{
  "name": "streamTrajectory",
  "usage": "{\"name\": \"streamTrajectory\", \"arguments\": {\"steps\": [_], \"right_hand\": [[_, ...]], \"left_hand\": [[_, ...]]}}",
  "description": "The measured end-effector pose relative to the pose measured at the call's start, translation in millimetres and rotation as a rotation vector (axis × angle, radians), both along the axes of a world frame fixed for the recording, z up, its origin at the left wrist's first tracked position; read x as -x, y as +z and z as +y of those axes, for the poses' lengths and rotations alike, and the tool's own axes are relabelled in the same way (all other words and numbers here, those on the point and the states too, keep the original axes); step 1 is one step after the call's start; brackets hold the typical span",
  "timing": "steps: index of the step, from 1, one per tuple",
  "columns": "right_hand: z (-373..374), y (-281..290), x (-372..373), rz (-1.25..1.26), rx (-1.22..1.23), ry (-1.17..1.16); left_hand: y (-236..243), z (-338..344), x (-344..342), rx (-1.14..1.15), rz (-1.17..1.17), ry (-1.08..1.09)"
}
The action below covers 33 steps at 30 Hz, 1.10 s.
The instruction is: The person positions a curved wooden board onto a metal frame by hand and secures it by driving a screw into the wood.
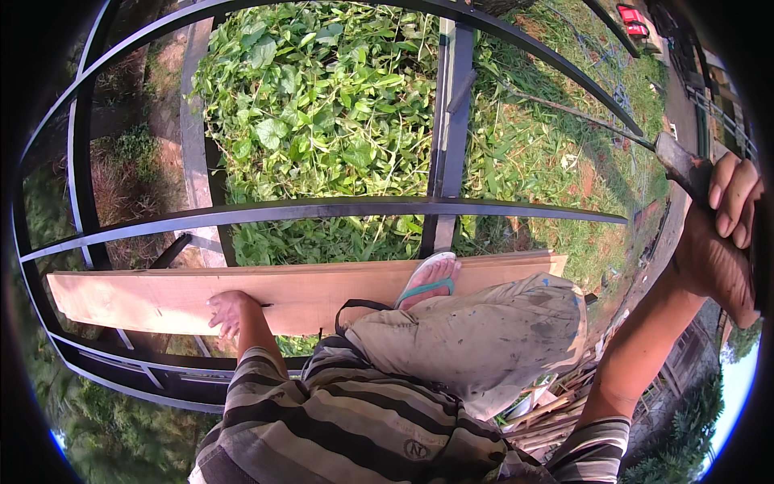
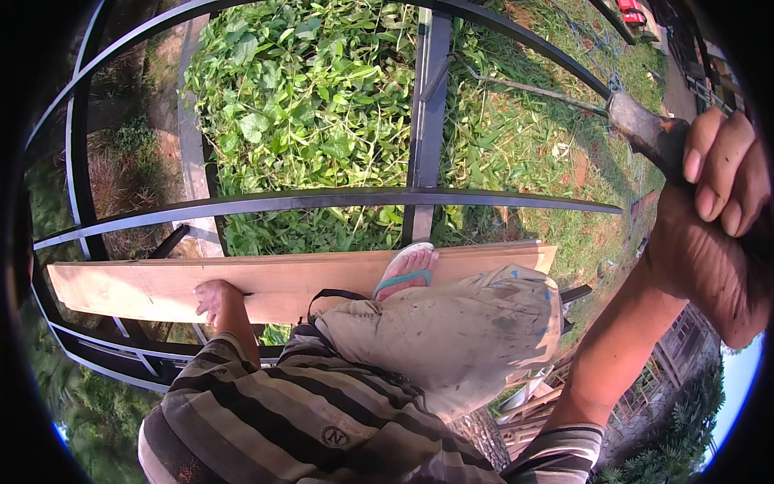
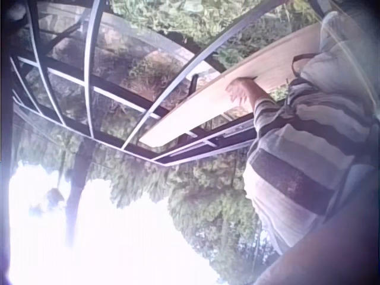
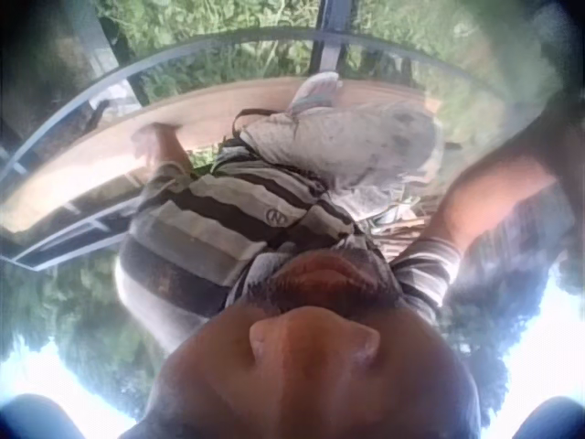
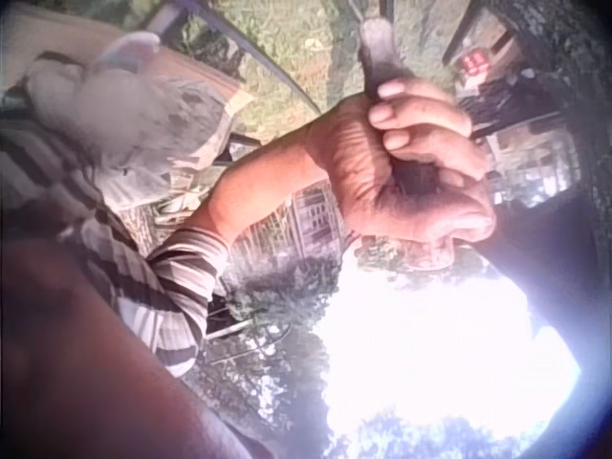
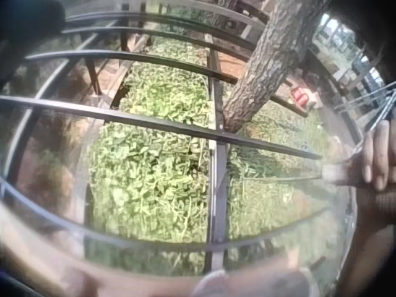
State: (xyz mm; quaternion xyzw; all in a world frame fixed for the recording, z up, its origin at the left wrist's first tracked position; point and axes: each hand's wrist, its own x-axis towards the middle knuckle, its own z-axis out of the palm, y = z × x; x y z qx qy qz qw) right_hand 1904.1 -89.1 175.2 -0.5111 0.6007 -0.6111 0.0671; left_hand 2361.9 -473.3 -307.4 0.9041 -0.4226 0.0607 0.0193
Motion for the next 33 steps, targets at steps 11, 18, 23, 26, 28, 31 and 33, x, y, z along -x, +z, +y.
{"name": "streamTrajectory", "arguments": {"steps": [11,18,23,26,28,31,33], "right_hand": [[-85.4,-5.1,-15.0,-0.179,-0.051,-0.152],[-146.5,-87.9,-11.0,-0.251,-0.148,-0.159],[-183.7,-137.5,-19.5,-0.176,-0.265,-0.282],[-207.9,-132.0,-35.9,-0.030,-0.231,-0.238],[-218.0,-128.0,-57.8,-0.104,-0.285,-0.401],[-212.2,-162.1,-42.6,0.104,-0.371,-0.453],[-213.3,-164.1,-29.6,0.270,-0.538,-0.509]], "left_hand": [[4.0,-4.0,-2.8,0.057,0.060,0.054],[10.8,2.3,1.0,0.045,0.013,0.148],[26.2,5.5,12.2,0.001,-0.002,0.102],[29.9,5.8,11.2,-0.006,0.011,0.105],[30.6,6.4,10.2,-0.006,0.030,0.110],[23.6,6.4,5.3,0.009,-0.007,0.104],[20.6,8.0,11.2,0.014,-0.001,0.096]]}}
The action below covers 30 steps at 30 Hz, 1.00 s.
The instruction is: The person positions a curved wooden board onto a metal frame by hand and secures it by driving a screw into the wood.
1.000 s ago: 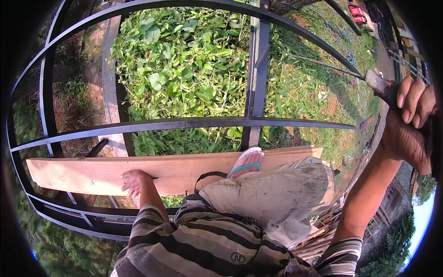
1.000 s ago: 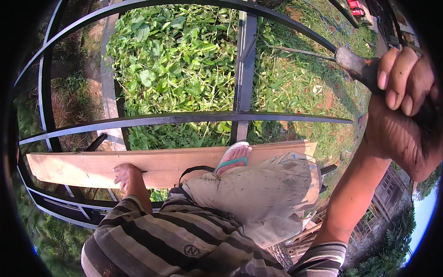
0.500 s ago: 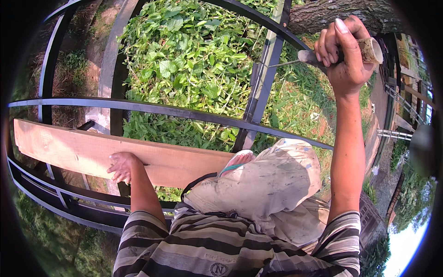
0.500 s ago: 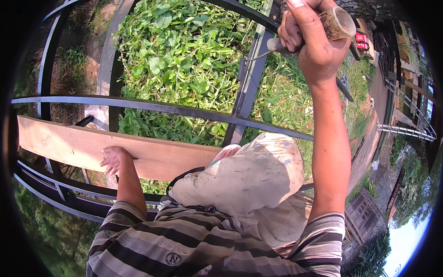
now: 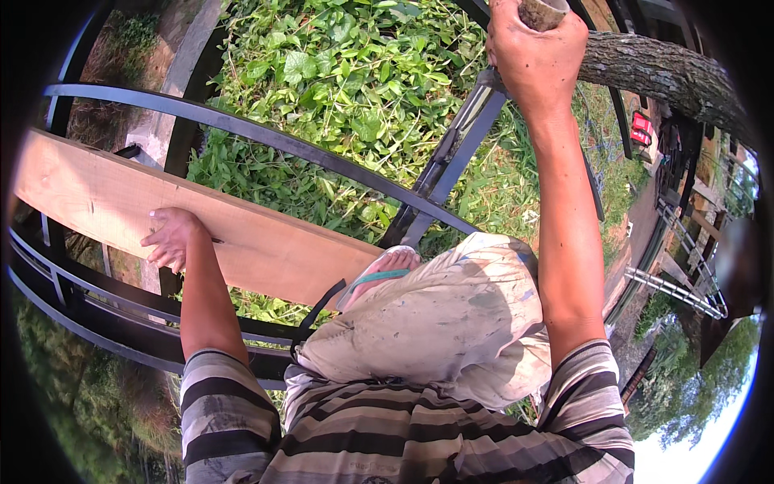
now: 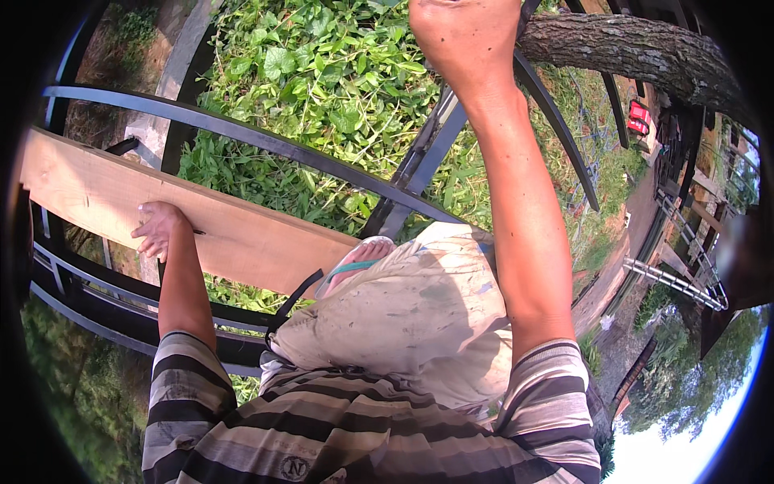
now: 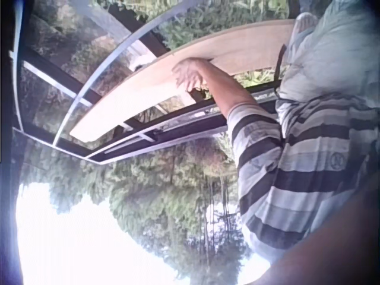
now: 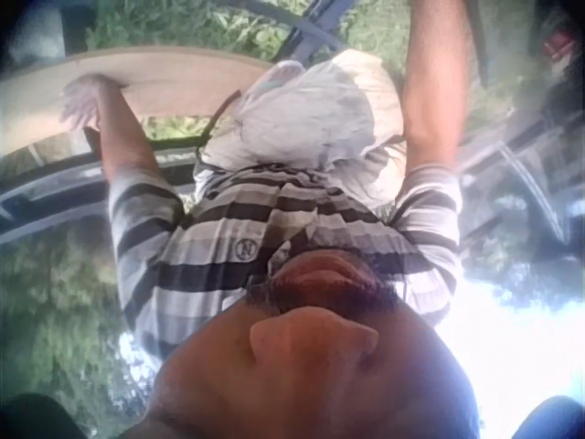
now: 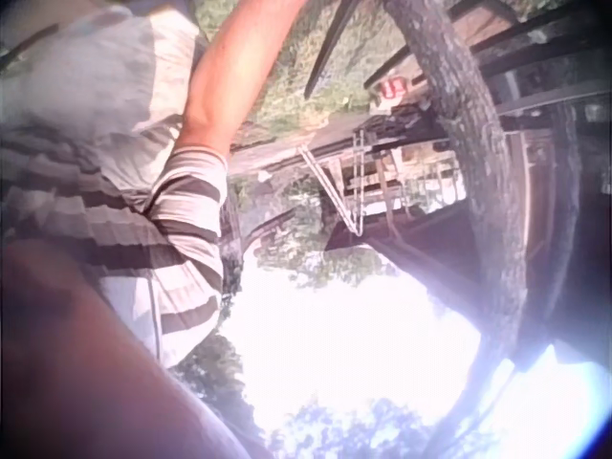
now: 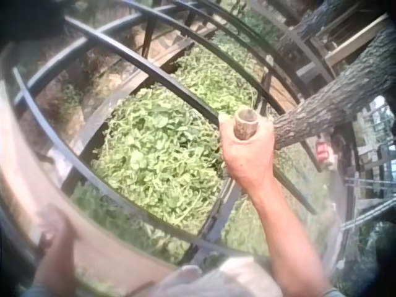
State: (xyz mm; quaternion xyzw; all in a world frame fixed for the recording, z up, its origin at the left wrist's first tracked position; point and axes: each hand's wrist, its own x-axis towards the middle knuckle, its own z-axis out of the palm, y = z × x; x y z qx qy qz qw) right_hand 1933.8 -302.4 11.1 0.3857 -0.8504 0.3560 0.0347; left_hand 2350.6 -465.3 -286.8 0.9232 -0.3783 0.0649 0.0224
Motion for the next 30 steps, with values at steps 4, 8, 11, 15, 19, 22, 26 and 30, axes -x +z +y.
{"name": "streamTrajectory", "arguments": {"steps": [4,8,11,15,19,22,26,30], "right_hand": [[-33.0,30.3,-44.6,-0.071,0.168,0.089],[-39.6,-27.5,-21.0,-0.156,0.002,0.135],[-49.9,9.7,-52.4,-0.026,0.117,0.214],[-34.0,-30.8,-34.2,-0.117,0.025,0.141],[-51.3,-16.5,-60.4,-0.049,0.077,0.278],[-37.0,-15.7,-73.0,-0.035,-0.044,0.187],[-19.9,-39.1,-50.6,-0.019,-0.055,0.288],[-2.1,-33.5,-62.2,-0.484,-0.134,0.565]], "left_hand": [[-19.3,-4.4,-27.4,0.077,-0.053,0.030],[-8.4,-1.1,-2.7,0.037,-0.014,0.018],[-2.8,-4.2,-9.8,0.052,-0.028,0.016],[-14.6,-3.0,-9.0,0.113,0.025,0.003],[0.6,-4.1,-11.4,0.108,0.083,0.011],[-15.1,-0.3,-19.5,0.087,0.054,0.005],[0.0,-2.8,-7.1,0.072,0.027,0.010],[-8.9,-1.9,-9.6,0.080,-0.006,0.020]]}}
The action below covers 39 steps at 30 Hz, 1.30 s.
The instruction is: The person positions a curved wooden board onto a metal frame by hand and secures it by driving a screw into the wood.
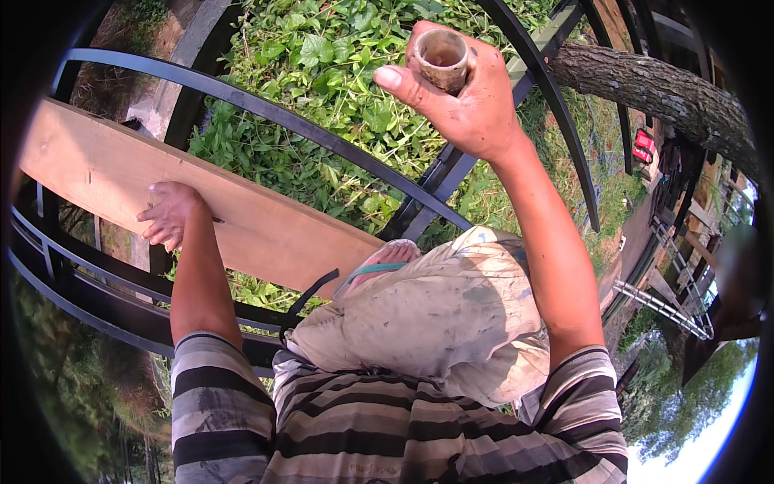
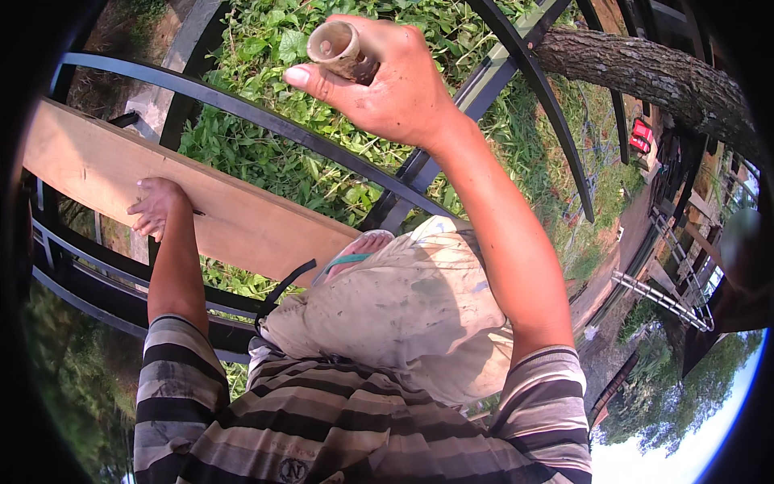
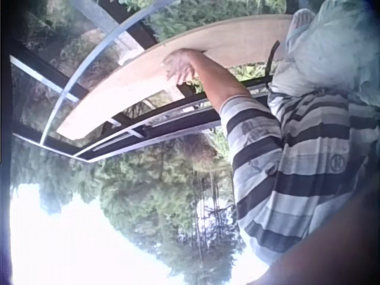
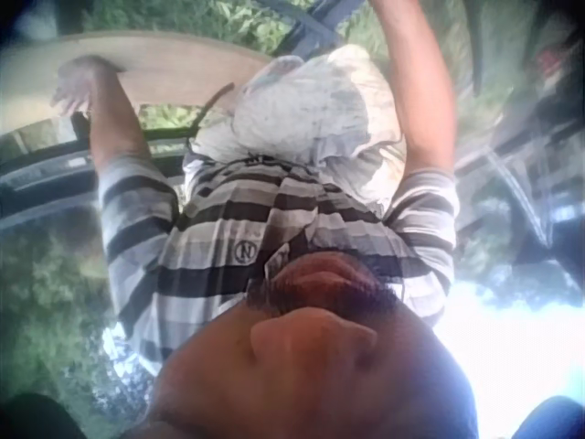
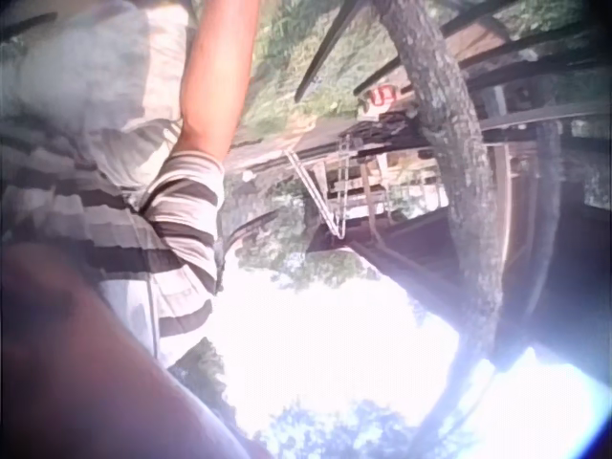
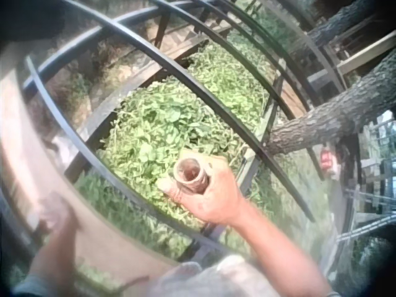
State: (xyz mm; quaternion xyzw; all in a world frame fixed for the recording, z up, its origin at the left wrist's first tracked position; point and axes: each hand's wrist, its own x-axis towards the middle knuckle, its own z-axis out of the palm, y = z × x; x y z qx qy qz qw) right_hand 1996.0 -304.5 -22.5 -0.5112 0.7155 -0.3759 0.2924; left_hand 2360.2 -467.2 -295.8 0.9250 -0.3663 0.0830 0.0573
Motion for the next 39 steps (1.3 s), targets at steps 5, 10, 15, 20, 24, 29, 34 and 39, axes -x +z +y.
{"name": "streamTrajectory", "arguments": {"steps": [5,10,15,20,24,29,34,39], "right_hand": [[8.6,2.6,14.0,-0.032,-0.036,0.009],[34.5,16.0,22.7,-0.285,0.068,-0.204],[41.2,22.1,19.0,-0.204,0.115,-0.209],[55.5,-1.7,34.4,0.270,0.415,-0.112],[60.0,-6.6,32.0,0.122,0.478,-0.196],[53.6,3.1,47.9,0.139,0.444,-0.048],[53.3,17.7,35.4,-0.203,0.292,-0.236],[49.7,8.3,54.3,0.053,0.273,-0.151]], "left_hand": [[5.9,-2.0,4.3,-0.041,0.026,0.024],[-5.1,-3.0,-0.3,0.010,-0.018,0.004],[-3.1,-1.5,-2.6,0.003,0.006,-0.015],[-1.0,1.1,1.4,0.030,0.020,-0.029],[-8.8,-1.2,-2.8,0.034,0.008,-0.029],[-7.5,-2.3,-3.3,0.032,0.029,-0.004],[-2.6,-1.2,1.5,0.025,0.051,-0.002],[6.9,0.2,8.4,0.016,0.079,0.012]]}}
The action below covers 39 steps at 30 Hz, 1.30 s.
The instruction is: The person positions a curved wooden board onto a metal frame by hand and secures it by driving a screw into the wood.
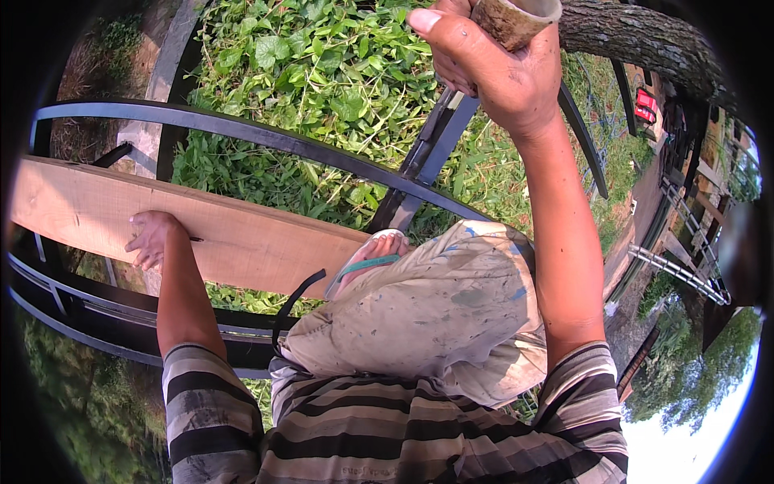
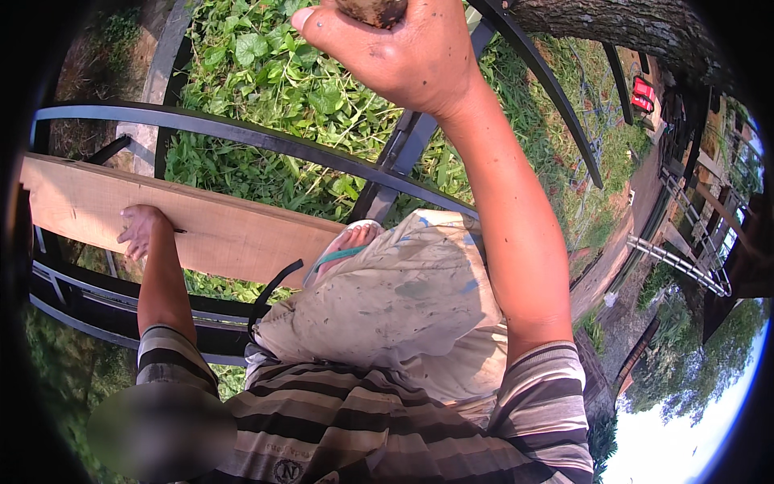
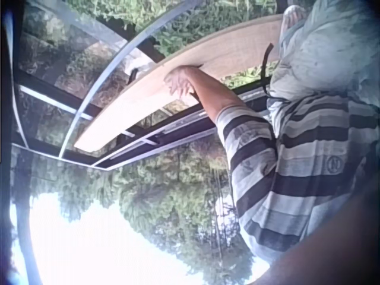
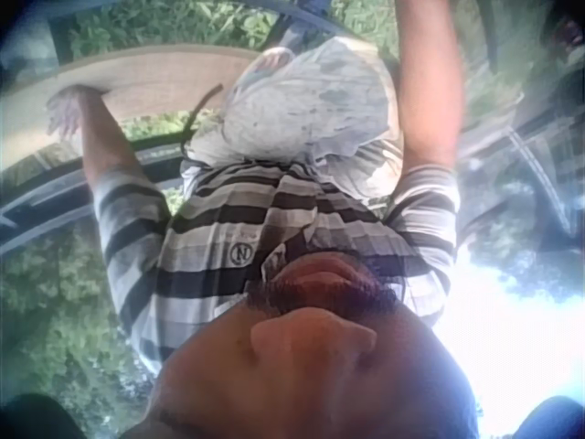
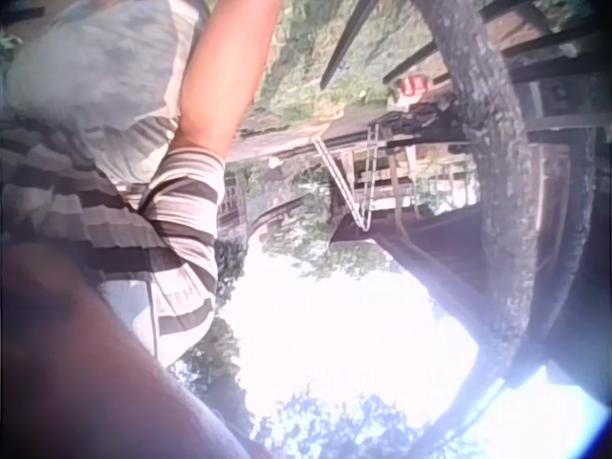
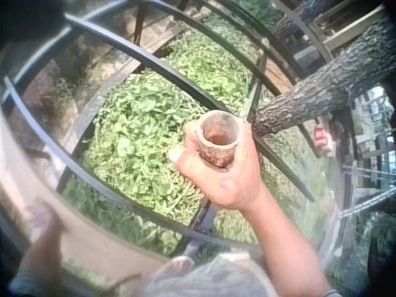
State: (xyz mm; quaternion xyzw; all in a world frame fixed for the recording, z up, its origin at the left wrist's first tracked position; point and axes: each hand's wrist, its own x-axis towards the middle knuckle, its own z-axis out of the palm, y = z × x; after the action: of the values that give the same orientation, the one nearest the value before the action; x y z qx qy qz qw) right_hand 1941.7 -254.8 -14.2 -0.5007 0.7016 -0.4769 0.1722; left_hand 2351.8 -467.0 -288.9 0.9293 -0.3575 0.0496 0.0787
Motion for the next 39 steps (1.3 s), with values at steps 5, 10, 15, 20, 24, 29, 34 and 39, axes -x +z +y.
{"name": "streamTrajectory", "arguments": {"steps": [5,10,15,20,24,29,34,39], "right_hand": [[0.1,-18.4,3.6,0.140,0.140,0.046],[-5.1,-24.7,-4.3,-0.086,0.269,0.025],[-1.1,-17.9,1.7,0.097,0.171,0.106],[-6.7,7.2,27.1,-0.158,0.178,0.408],[-1.6,-10.3,9.6,-0.235,0.207,0.140],[-6.1,9.5,-2.7,-0.132,0.267,0.056],[1.3,-22.3,16.7,0.174,0.188,0.067],[1.1,22.7,0.1,-0.407,0.192,0.040]], "left_hand": [[7.3,2.5,5.8,-0.024,0.037,0.000],[3.3,2.3,1.5,0.001,0.034,-0.010],[-1.9,1.9,-0.1,0.001,0.029,-0.013],[-2.6,0.5,-2.8,0.020,0.010,-0.007],[-3.5,1.1,4.0,-0.014,0.006,0.006],[-16.0,-1.5,-16.8,0.043,-0.056,0.025],[-13.0,1.6,-6.4,0.047,-0.031,-0.006],[-10.0,-1.1,-9.8,0.062,-0.045,-0.018]]}}
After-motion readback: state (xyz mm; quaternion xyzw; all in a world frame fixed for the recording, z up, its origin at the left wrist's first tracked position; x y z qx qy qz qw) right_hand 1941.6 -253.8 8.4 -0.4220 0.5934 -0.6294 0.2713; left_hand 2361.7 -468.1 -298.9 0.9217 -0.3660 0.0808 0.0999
